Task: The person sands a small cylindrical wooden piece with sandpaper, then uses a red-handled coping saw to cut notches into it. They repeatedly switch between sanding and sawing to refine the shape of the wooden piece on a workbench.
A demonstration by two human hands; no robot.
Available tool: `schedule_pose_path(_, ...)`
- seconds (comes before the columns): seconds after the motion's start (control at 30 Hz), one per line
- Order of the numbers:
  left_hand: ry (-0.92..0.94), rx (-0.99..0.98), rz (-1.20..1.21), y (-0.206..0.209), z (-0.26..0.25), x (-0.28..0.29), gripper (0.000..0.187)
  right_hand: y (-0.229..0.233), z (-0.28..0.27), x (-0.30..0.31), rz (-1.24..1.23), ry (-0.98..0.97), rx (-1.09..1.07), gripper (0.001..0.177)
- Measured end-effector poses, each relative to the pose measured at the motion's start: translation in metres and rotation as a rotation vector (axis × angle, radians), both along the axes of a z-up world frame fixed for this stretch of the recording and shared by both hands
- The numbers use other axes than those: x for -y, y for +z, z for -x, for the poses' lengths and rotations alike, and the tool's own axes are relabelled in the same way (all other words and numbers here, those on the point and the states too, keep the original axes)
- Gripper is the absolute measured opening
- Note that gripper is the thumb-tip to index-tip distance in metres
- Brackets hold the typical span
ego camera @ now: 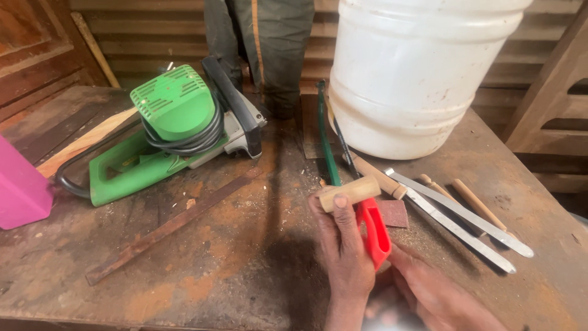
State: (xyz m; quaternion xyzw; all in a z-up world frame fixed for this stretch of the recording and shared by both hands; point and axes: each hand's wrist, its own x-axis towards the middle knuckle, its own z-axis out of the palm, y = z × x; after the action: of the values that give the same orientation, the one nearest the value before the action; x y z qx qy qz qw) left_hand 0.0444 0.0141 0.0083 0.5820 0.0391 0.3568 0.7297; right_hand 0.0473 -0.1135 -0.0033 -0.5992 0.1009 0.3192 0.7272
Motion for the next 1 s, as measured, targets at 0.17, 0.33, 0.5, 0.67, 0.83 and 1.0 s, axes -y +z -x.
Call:
schedule_pose_path(0.17,-0.281,0.004,0.315,0.001,0.003,-0.008,0.051,0.000,0.002,-0.005,-0.104,0.038,0.045,0.045)
schedule_pose_path(0.33,-0.374,0.157,0.459,0.009,0.002,-0.011,0.052,0.013,0.009,-0.012,-0.118,-0.090,0.035,0.052)
schedule_pose_path(0.5,-0.403,0.231,0.410,0.015,0.003,-0.017,0.048,0.024,0.000,-0.017,-0.222,-0.348,-0.116,0.036)
schedule_pose_path(0.67,-0.415,0.094,0.359,0.014,0.005,-0.009,0.043,0.015,-0.016,-0.014,-0.613,-0.691,-0.284,0.027)
schedule_pose_path(0.83,-0.298,-0.106,0.230,0.006,-0.001,-0.019,0.046,-0.019,-0.030,-0.001,-0.649,-0.644,-0.180,0.019)
schedule_pose_path(1.0,-0.152,-0.293,0.395,0.002,0.003,-0.042,0.032,-0.025,-0.031,-0.001,-0.803,-0.559,-0.074,0.034)
